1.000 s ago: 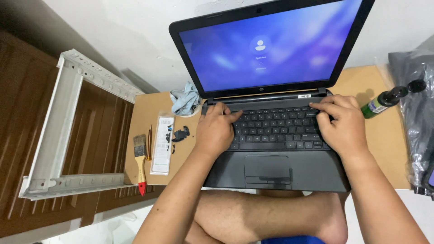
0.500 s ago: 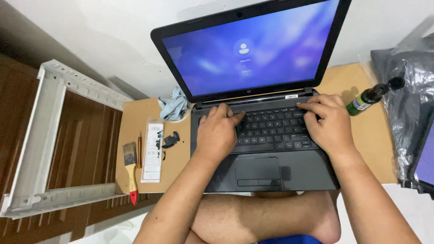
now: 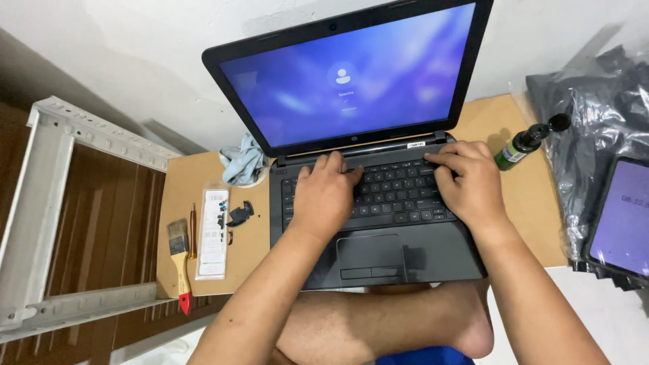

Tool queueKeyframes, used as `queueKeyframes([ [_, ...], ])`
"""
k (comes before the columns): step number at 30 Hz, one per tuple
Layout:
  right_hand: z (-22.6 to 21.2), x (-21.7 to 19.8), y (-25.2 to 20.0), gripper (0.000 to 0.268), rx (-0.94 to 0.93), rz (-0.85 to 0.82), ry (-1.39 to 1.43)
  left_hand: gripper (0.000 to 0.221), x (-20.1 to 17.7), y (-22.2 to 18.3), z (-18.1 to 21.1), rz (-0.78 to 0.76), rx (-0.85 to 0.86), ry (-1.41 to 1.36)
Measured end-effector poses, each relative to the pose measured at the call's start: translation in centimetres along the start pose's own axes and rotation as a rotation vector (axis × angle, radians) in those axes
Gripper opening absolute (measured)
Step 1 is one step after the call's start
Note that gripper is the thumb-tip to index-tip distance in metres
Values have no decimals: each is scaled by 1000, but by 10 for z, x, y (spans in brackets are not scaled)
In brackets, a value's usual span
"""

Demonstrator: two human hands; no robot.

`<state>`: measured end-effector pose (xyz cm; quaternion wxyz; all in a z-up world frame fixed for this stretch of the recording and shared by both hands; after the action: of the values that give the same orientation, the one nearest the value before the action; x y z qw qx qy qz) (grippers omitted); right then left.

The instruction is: Testing the keyboard and trackpad of a laptop before shutting it down and closing the lid.

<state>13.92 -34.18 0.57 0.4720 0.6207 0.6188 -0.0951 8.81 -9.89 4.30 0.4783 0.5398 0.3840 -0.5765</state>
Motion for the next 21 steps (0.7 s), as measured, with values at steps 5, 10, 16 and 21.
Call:
queueKeyframes([
  [5,-2,-2,0,27,39,16,46,41,12,9,12,1,12,-155],
  [10,1,-1,2,27,45,7,56,39,19,11,13,22,44,-132],
  [16,-5,-4,1,26,12,15,29,33,43,19,28,113,176,172],
  [21,-12,-11,2,29,110,23,143,29,12,31,29,62,134,45],
])
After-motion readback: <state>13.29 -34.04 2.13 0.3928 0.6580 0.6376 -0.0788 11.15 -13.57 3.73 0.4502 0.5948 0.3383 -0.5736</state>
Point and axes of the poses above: each hand's wrist, its own y-axis towards the middle knuckle, its own x-axis out of the palm, z = x × y, the point moved 5 cm from there along y, towards the middle knuckle, and after that the axes turned 2 degrees about x, right-handed, at the moved point
